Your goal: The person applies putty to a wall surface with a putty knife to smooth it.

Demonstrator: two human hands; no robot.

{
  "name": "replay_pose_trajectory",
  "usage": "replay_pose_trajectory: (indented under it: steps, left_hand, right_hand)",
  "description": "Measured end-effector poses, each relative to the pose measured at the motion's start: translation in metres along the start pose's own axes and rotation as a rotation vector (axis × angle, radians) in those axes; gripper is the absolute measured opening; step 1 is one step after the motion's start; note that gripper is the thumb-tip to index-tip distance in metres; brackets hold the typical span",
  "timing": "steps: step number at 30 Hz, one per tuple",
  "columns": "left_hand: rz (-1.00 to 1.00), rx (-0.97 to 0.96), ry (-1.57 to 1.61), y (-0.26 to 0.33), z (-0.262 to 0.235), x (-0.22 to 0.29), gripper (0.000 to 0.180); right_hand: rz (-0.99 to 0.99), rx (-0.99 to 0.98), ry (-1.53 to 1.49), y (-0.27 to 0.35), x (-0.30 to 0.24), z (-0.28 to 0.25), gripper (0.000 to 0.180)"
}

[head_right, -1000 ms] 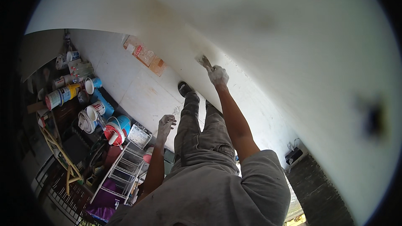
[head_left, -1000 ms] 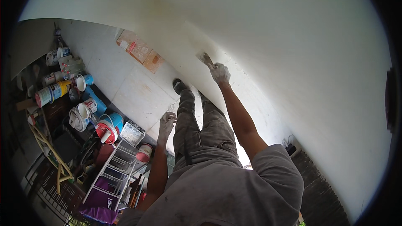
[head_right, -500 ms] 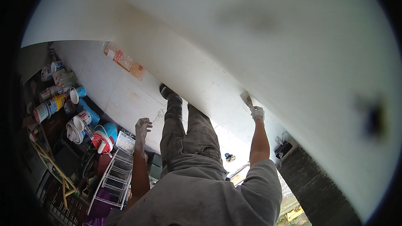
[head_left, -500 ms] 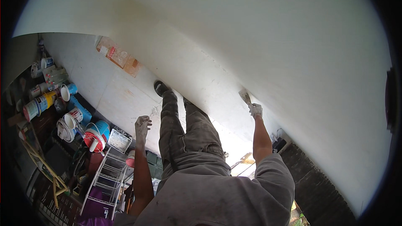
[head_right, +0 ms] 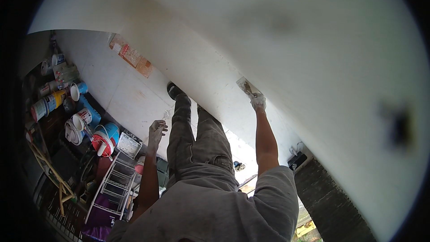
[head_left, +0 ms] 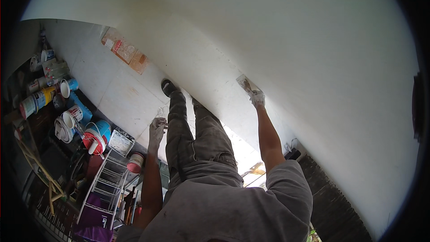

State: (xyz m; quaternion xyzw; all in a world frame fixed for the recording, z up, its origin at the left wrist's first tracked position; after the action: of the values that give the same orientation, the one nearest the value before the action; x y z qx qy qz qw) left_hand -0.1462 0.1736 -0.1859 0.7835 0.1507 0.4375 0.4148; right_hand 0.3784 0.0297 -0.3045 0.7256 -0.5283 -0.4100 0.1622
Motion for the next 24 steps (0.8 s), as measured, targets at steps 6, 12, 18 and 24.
replay_pose_trajectory:
  steps: [6,12,18,24]
  left_hand:
    - [-0.054,0.044,0.084,0.011,-0.020,-0.031,0.016]
    - [-0.090,0.057,0.311,0.018,-0.036,-0.076,0.021]
    - [-0.151,0.123,0.359,0.026,-0.054,-0.099,0.019]
    - [-0.156,0.132,0.449,0.019,-0.072,-0.095,0.021]
  right_hand:
    - [-0.066,-0.001,-0.047,-0.010,-0.069,0.043,0.045]
    - [-0.108,0.024,-0.058,-0.014,-0.161,0.078,0.048]
    - [-0.148,-0.016,-0.011,-0.037,-0.255,0.137,0.050]
    - [-0.293,0.123,-0.042,-0.056,-0.362,0.182,0.049]
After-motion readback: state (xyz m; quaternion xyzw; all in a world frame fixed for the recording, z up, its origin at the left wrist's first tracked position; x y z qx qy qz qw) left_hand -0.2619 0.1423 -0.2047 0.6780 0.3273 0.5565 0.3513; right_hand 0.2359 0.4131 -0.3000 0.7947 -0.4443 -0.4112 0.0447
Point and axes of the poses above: each hand's wrist, its own y-axis away from the middle knuckle, its own z-axis out of the palm, x = y × z, the point moved 8 cm from there along -y, towards the middle knuckle, and after that the axes turned 9 degrees about -y, right-handed, at the moved point
